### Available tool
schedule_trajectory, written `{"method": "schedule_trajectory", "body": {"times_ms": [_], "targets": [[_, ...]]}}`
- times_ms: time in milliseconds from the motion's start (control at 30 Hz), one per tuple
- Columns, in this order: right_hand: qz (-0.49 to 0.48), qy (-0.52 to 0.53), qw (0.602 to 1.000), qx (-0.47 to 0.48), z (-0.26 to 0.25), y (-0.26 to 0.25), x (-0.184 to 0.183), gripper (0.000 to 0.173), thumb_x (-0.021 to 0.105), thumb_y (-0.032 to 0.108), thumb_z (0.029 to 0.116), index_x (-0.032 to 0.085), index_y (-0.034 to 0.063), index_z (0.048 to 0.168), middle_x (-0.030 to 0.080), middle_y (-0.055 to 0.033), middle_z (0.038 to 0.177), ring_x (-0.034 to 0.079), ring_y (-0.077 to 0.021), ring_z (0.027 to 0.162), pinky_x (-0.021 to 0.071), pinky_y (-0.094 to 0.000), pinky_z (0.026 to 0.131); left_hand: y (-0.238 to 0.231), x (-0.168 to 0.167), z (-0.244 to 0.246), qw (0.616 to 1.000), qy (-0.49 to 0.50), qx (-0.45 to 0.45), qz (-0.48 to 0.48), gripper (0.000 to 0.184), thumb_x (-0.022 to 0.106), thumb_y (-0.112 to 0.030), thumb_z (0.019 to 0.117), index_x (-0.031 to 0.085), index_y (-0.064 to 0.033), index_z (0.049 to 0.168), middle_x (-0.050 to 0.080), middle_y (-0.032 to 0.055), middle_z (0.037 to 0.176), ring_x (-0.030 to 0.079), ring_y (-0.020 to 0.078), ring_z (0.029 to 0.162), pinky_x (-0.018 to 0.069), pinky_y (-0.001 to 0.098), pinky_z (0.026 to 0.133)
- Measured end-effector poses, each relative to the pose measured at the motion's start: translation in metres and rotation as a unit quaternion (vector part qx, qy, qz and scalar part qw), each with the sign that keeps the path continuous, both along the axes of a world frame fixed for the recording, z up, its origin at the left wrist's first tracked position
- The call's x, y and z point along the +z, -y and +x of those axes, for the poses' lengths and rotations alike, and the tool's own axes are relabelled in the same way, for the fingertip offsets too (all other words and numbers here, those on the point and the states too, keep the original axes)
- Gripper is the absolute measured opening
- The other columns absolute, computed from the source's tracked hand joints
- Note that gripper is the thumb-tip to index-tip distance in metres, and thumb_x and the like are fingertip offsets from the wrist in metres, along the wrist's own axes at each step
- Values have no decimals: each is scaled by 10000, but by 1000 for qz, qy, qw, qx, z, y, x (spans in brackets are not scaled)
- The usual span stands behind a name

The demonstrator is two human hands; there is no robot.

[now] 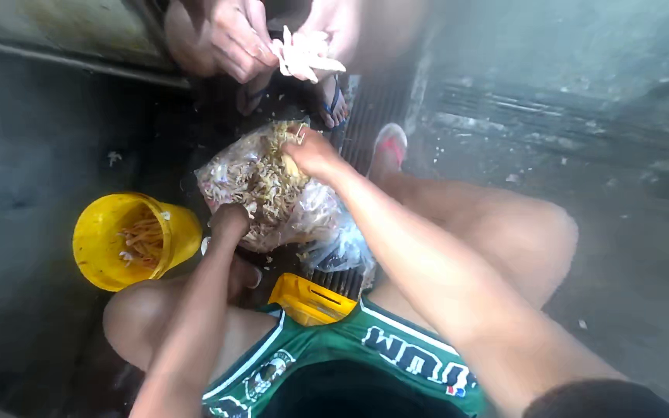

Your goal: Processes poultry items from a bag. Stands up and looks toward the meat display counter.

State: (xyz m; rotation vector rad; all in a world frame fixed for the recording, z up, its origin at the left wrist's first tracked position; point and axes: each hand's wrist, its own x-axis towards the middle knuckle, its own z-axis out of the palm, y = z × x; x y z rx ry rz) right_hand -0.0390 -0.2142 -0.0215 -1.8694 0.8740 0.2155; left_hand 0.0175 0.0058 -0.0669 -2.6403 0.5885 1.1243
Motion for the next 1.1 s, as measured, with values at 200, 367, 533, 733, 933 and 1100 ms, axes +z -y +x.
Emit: {"method": "schedule_trajectory", "body": {"times_ms": [200,367,533,733,933,1100], "targets": [[34,-3,994,-108,9,20,-46,575,535,530,1003,601,76,1350,642,-193,1260,656,-345,1109,548,-584,911,-43,38,0,998,-50,-22,-42,280,606,-281,1001,691,-19,949,698,206,950,689,395,901,546,645,768],[57,-77,995,8,-39,11,-22,402,482,304,1076,590,16,1335,695,-180,1165,733,-261,951,609,-454,872,-9,68,-12,995,-91,-37,-31,252,594,-255,985,697,-27,1013,692,213,1035,673,408,991,523,662,798],[81,-81,989,89,-77,-13,14,587,382,543,1087,645,38,1228,743,-126,1035,750,-243,803,639,-422,721,22,69,-27,955,-107,41,-273,396,450,-354,1086,634,-15,1175,680,201,1046,687,365,967,557,604,830],[180,99,978,-43,-80,-14,14,437,495,493,1060,655,87,1093,675,-79,846,659,-179,716,572,-371,637,50,86,-69,866,-182,59,-463,327,529,-375,1073,608,-65,1142,657,87,920,668,216,832,581,460,771],[-26,110,986,125,-71,-26,38,351,474,316,1092,691,68,972,624,-56,701,602,-164,592,532,-394,560,22,108,-9,853,-202,127,-465,499,526,-527,1042,682,-53,1013,630,100,834,610,220,730,532,459,684],[-130,174,952,216,-77,-55,31,308,531,310,1056,671,115,863,567,16,637,562,-97,574,498,-344,555,24,89,1,840,-202,155,-479,408,570,-447,1043,678,-60,1109,685,110,885,656,210,752,565,438,705]]}}
